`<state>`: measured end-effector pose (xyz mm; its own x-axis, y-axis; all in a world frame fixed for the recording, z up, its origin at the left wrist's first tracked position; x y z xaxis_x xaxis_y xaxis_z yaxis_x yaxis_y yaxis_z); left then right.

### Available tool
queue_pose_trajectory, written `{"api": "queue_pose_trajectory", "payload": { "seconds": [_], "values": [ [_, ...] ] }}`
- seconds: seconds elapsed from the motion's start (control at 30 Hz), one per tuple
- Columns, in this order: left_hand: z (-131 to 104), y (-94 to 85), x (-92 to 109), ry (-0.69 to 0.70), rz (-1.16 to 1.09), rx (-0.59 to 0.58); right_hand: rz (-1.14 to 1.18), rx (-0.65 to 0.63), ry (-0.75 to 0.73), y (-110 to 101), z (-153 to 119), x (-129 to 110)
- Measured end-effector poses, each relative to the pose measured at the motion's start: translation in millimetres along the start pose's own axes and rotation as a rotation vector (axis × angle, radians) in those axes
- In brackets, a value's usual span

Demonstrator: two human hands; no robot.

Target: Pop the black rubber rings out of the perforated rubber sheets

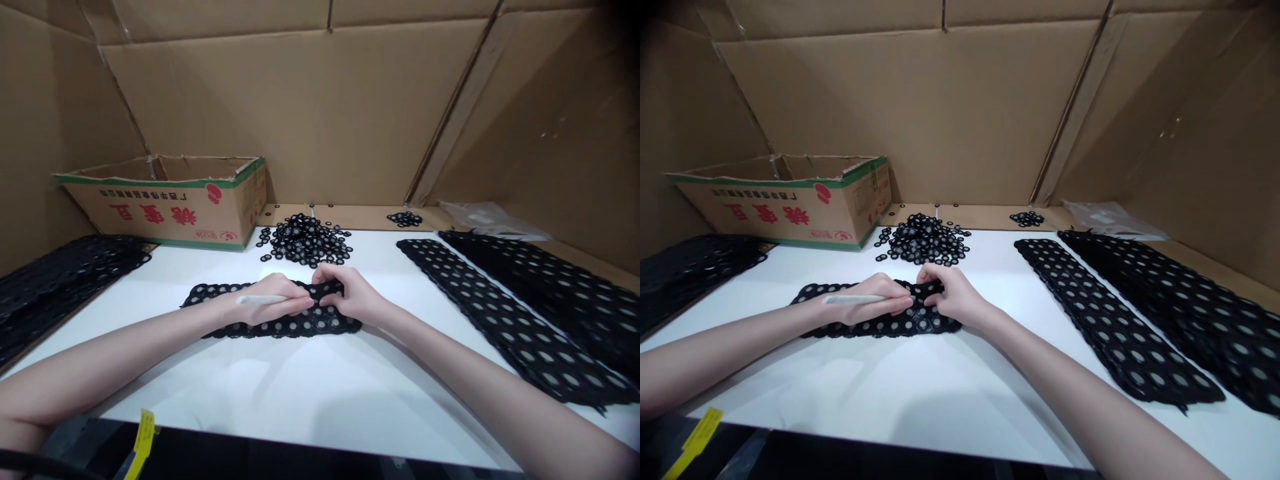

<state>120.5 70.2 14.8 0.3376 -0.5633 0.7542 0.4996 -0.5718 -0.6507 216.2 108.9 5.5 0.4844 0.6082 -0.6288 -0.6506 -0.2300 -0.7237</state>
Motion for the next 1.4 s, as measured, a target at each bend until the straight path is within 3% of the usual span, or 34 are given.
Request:
{"api": "queue_pose_trajectory", "payload": {
  "seconds": [0.33, 0.53, 0.8, 1.07, 1.4],
  "values": [
    [-3, -3.3, -23, -0.125, -0.330, 0.046, 0.011, -0.016, 0.022, 0, 0, 1],
    [-5, 1.7, -22, -0.168, -0.320, 0.020, -0.013, -0.024, 0.068, 1, 0, 9],
    [-6, -4.1, -27, -0.194, -0.450, 0.136, -0.107, -0.062, 0.010, 0, -4, 9],
    [-9, -10.1, -21, -0.165, -0.424, 0.220, 0.024, -0.037, 0.073, 4, -2, 11],
    [-4, 0.1, -22, -0.158, -0.268, 0.065, 0.005, -0.025, 0.067, 5, -2, 9]
  ]
}}
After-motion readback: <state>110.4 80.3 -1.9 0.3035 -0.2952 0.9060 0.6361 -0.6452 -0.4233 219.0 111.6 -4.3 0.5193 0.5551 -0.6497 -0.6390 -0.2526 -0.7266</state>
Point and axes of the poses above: each hand's wrist, its own z-axis towards the middle knuckle, its own y-axis out of the palm, x = y × z, the point moved 8 cm from there along z, towards the middle knuckle, and after that the axes turned 14 degrees about -z, right-handed, at the moved point
